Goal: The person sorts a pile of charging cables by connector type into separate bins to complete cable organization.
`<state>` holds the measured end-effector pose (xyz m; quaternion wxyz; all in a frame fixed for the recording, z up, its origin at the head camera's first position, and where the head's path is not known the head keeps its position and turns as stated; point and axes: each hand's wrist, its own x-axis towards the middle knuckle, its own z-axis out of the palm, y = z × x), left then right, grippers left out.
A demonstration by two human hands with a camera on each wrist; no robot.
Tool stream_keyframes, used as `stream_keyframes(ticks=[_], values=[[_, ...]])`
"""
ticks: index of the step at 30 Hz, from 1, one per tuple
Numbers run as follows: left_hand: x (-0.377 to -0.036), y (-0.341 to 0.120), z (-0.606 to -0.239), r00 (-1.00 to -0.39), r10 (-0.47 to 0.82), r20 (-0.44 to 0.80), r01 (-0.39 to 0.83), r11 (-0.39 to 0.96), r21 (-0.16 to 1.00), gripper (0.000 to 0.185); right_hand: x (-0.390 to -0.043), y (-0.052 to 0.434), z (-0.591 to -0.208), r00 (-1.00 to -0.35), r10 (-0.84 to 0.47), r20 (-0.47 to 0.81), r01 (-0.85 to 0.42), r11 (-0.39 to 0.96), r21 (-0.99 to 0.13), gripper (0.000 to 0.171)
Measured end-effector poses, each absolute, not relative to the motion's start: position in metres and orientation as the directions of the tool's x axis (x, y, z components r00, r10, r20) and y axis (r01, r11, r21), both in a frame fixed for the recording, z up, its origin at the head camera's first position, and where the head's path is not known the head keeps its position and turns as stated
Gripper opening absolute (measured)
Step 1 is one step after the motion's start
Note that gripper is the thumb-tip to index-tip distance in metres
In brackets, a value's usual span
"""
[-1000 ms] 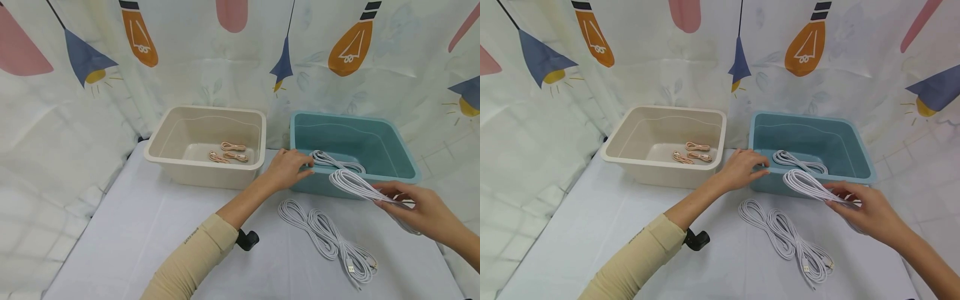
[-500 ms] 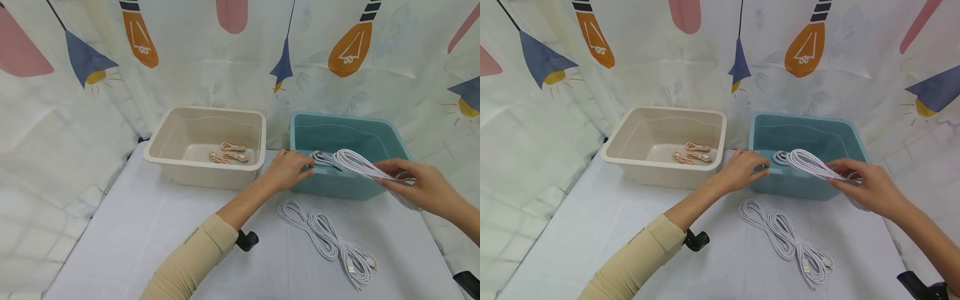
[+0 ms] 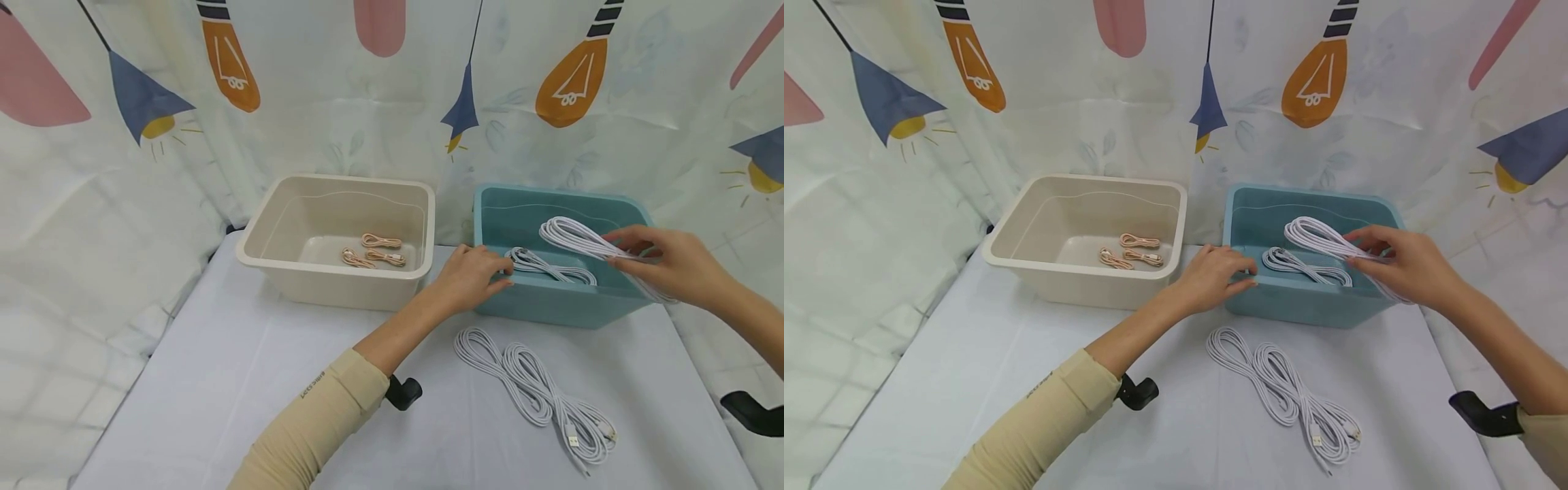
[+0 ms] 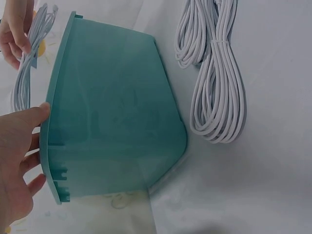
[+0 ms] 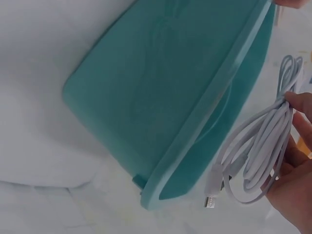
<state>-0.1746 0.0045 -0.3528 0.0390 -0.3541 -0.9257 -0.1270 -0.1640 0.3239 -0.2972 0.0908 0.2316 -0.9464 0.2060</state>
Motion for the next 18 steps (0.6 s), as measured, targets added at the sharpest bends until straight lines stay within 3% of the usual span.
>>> stream_keyframes(ticks=[18], values=[[-0.175, 0.003, -0.353, -0.74, 0.649, 0.178, 0.673, 0.71, 0.209, 0.024, -0.21, 0.327, -0.283, -0.948, -0.309, 0.08, -0.318, 0.887, -0.334, 0.039]])
